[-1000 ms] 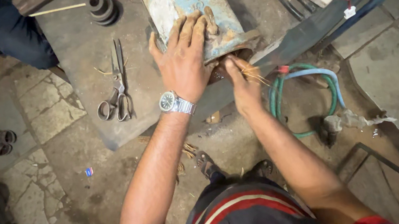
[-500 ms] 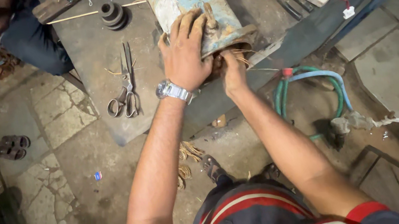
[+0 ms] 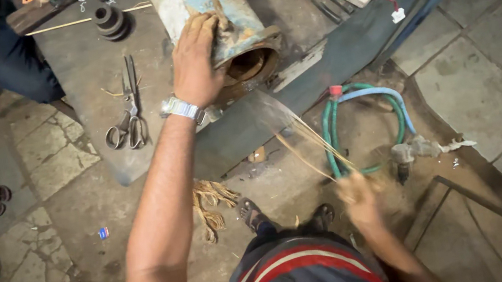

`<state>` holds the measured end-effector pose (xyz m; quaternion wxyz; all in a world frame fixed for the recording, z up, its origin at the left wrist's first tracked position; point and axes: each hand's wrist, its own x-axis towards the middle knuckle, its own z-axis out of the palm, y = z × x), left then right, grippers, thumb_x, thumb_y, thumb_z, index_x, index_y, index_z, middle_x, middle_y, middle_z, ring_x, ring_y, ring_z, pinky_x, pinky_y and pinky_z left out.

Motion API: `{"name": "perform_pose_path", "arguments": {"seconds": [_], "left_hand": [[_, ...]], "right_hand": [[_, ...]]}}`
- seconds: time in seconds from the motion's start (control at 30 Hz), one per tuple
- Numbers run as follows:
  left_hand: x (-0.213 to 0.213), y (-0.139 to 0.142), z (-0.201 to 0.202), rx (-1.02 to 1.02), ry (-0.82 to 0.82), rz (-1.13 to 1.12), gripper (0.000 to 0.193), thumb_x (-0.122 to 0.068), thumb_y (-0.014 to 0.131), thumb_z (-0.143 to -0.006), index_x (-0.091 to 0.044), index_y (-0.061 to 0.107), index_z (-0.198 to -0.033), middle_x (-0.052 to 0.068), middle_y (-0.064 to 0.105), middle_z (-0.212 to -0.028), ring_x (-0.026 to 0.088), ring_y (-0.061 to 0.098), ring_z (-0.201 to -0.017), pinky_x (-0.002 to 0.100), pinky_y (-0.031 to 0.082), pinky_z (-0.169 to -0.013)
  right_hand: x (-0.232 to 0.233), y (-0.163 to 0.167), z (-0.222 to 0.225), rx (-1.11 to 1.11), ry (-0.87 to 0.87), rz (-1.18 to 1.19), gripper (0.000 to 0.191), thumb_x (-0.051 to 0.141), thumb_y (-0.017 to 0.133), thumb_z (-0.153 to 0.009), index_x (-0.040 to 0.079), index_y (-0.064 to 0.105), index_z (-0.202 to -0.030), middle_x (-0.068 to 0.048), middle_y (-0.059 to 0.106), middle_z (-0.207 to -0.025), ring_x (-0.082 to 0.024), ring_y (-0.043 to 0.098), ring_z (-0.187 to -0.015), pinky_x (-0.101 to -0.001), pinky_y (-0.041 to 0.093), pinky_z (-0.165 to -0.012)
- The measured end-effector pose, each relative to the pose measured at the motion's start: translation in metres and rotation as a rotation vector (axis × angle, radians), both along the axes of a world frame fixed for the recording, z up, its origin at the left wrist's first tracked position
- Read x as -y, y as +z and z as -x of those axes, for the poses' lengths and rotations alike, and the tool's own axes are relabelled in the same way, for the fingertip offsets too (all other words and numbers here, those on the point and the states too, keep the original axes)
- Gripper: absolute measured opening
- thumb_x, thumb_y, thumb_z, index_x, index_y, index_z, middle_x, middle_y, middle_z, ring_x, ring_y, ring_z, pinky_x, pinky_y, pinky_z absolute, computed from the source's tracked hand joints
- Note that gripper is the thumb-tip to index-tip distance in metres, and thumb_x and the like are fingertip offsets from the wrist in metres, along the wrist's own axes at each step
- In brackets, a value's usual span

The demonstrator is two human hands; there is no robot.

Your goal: The person gathers copper wires, inserts them into a cylindrical metal component, and uses pliers to push and secure the wires inside. The person repeatedly adjusts the wire bundle and uses pliers to compact the wires within the component.

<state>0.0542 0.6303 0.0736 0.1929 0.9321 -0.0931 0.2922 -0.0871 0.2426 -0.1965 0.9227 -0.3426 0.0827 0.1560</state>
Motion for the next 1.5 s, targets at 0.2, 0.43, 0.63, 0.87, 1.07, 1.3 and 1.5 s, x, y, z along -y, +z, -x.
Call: {"name": "perform_pose_path", "arguments": {"seconds": [0.2, 0.43, 0.63, 0.87, 1.07, 1.3, 1.5], "left_hand": [[0.0, 0.0, -0.001, -0.052, -0.009, 0.03, 0.072, 0.0, 0.079, -0.074, 0.0, 0.054, -0.141, 0.02, 0.054, -0.148, 0.038, 0.049, -0.138, 0.045, 0.041, -0.115], [0.009, 0.017, 0.005, -0.169, 0.125, -0.038, 0.088, -0.004, 0.085, -0.06, -0.004, 0.049, -0.14, 0.015, 0.05, -0.148, 0.035, 0.044, -0.14, 0.053, 0.037, -0.107], [0.0, 0.013, 0.0, -0.156, 0.103, -0.109, 0.085, 0.004, 0.074, -0.065, -0.004, 0.046, -0.146, 0.015, 0.047, -0.154, 0.036, 0.039, -0.147, 0.054, 0.035, -0.114], [-0.006, 0.01, -0.005, -0.152, 0.087, -0.108, 0.084, 0.006, 0.069, -0.067, -0.002, 0.043, -0.147, 0.018, 0.044, -0.155, 0.038, 0.036, -0.148, 0.055, 0.034, -0.116], [-0.006, 0.012, -0.003, -0.167, 0.084, -0.095, 0.085, 0.004, 0.07, -0.065, -0.003, 0.044, -0.146, 0.015, 0.044, -0.155, 0.036, 0.036, -0.148, 0.054, 0.034, -0.116], [-0.003, 0.014, 0.001, -0.158, 0.087, -0.076, 0.083, 0.0, 0.075, -0.068, -0.005, 0.045, -0.145, 0.014, 0.044, -0.155, 0.036, 0.036, -0.147, 0.053, 0.035, -0.115], [0.0, 0.012, 0.007, -0.185, 0.084, -0.076, 0.084, -0.002, 0.077, -0.069, -0.005, 0.044, -0.146, 0.016, 0.044, -0.154, 0.037, 0.035, -0.146, 0.06, 0.03, -0.111]], "right_hand": [[0.115, -0.016, 0.023, 0.003, -0.263, 0.156, 0.035, 0.029, 0.062, -0.11, 0.018, 0.049, -0.079, 0.005, 0.041, -0.064, -0.011, 0.041, -0.057, -0.0294, 0.038, -0.057], [-0.007, 0.024, -0.069, -0.076, -0.203, 0.442, 0.01, 0.019, 0.064, -0.096, 0.011, 0.065, -0.091, 0.002, 0.06, -0.082, -0.012, 0.057, -0.072, -0.0387, 0.058, -0.073], [-0.207, 0.113, -0.149, 0.255, 0.007, 0.122, 0.027, 0.025, 0.064, -0.1, 0.0, 0.069, -0.106, -0.009, 0.072, -0.104, -0.02, 0.07, -0.095, -0.0411, 0.061, -0.096], [-0.295, 0.143, -0.187, 0.387, -0.073, 0.315, 0.016, 0.003, 0.069, -0.097, -0.001, 0.067, -0.112, -0.004, 0.068, -0.106, -0.011, 0.061, -0.095, -0.0275, 0.052, -0.085], [-0.291, 0.134, -0.194, 0.419, -0.143, 0.248, 0.01, -0.003, 0.073, -0.105, -0.004, 0.064, -0.103, -0.005, 0.062, -0.099, -0.013, 0.057, -0.091, -0.0302, 0.05, -0.081], [-0.281, 0.154, -0.201, 0.165, 0.056, -0.038, 0.011, 0.012, 0.059, -0.098, 0.006, 0.064, -0.106, -0.003, 0.065, -0.093, -0.015, 0.063, -0.081, -0.0304, 0.055, -0.073], [-0.269, 0.155, -0.172, 0.177, 0.036, 0.304, 0.013, 0.02, 0.062, -0.1, 0.016, 0.058, -0.089, 0.006, 0.052, -0.076, -0.006, 0.046, -0.064, -0.0248, 0.038, -0.051]]}}
